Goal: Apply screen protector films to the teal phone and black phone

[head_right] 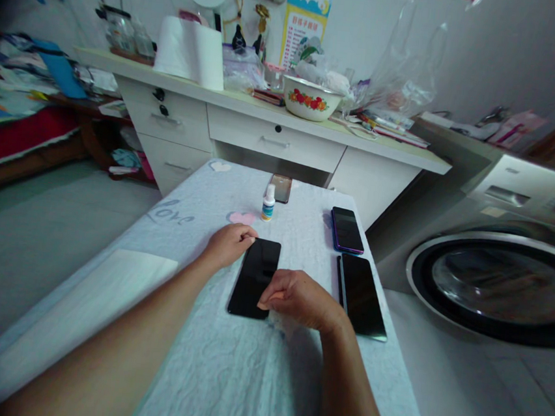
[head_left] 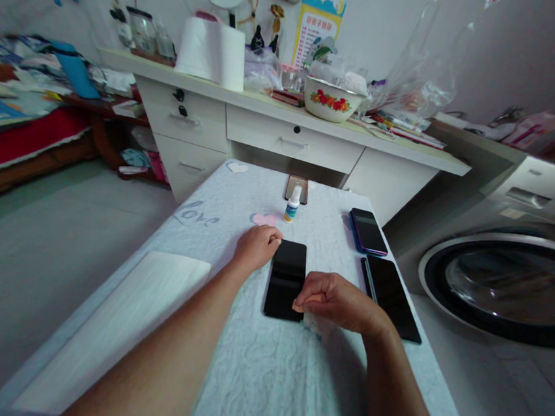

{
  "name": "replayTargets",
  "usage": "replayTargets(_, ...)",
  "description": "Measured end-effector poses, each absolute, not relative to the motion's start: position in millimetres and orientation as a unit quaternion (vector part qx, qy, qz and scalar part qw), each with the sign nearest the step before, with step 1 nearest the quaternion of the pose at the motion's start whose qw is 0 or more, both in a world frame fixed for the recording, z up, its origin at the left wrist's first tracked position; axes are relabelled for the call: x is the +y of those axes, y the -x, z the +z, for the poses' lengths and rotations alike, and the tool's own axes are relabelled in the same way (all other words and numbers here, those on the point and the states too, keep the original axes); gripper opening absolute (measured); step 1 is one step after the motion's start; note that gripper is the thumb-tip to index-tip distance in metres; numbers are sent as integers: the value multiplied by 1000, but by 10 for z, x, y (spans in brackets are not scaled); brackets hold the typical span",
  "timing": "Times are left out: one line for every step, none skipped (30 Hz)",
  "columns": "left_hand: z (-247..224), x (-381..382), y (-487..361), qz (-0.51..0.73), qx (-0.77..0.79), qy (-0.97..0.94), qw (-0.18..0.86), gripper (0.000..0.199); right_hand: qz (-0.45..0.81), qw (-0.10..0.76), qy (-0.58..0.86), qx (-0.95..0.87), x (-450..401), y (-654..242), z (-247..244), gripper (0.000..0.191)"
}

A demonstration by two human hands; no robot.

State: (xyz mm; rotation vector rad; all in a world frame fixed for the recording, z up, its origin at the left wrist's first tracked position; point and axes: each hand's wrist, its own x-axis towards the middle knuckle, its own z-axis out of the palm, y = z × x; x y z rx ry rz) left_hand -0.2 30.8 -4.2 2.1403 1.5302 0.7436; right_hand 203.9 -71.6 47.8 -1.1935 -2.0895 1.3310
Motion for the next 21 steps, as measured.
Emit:
replayTargets(-45,311,2,266,549,-767,201,18,480,191,424,-743,-716,-2044,477,11)
replayTargets(-48,314,3,266,549,-767,200,18,481,190,426,-743,-715,-2047,480,11)
replayTargets(-50,317,3,265,550,-766,199,18,477,191,430,-742,-712,-2047,484,11)
replayTargets(-52,319,3,264,552,-766,197,18,470,197,436,-742,-707,-2045,489,10)
replayTargets(-52,321,3,262,552,-766,197,18,465,206,442,-739,-701,-2041,491,9)
replayTargets(-50,322,2,260,553,-767,197,18,462,217,449,-733,-694,-2036,491,9)
replayTargets(-47,321,1,259,553,-767,198,18,460,229,458,-725,-686,-2030,485,9)
replayTargets(-43,319,-1,258,552,-767,199,18,456,241,468,-718,-676,-2025,474,9)
replayTargets(-39,317,-2,259,552,-767,200,18,447,251,479,-712,-665,-2020,457,9)
replayTargets(-34,314,-4,260,551,-767,201,18,433,259,492,-709,-652,-2016,436,10)
replayTargets(-30,311,-5,261,551,-767,201,19,411,269,504,-710,-638,-2013,413,11)
replayTargets(-27,308,-6,261,552,-766,201,19,387,276,514,-714,-622,-2011,388,12)
replayTargets(-24,306,-6,261,552,-766,201,19,360,282,524,-718,-605,-2010,363,12)
replayTargets(-22,304,-6,260,553,-766,200,19,338,291,534,-718,-588,-2008,341,12)
replayTargets(-21,302,-6,259,553,-766,200,19,318,297,545,-717,-571,-2006,322,12)
replayTargets(-20,301,-5,260,554,-766,200,18,300,303,554,-715,-555,-2003,306,12)
replayTargets(-19,299,-5,260,554,-765,201,18,285,308,562,-713,-539,-1998,293,11)
replayTargets(-19,298,-4,261,552,-765,202,18,269,313,569,-711,-525,-1992,283,11)
replayTargets(-19,297,-3,262,552,-766,203,18,253,319,574,-710,-511,-1985,273,11)
replayTargets(-20,296,-2,262,550,-767,203,18,234,324,580,-710,-497,-1975,264,11)
replayTargets(-22,297,-1,262,549,-768,202,18,214,329,585,-710,-483,-1965,255,12)
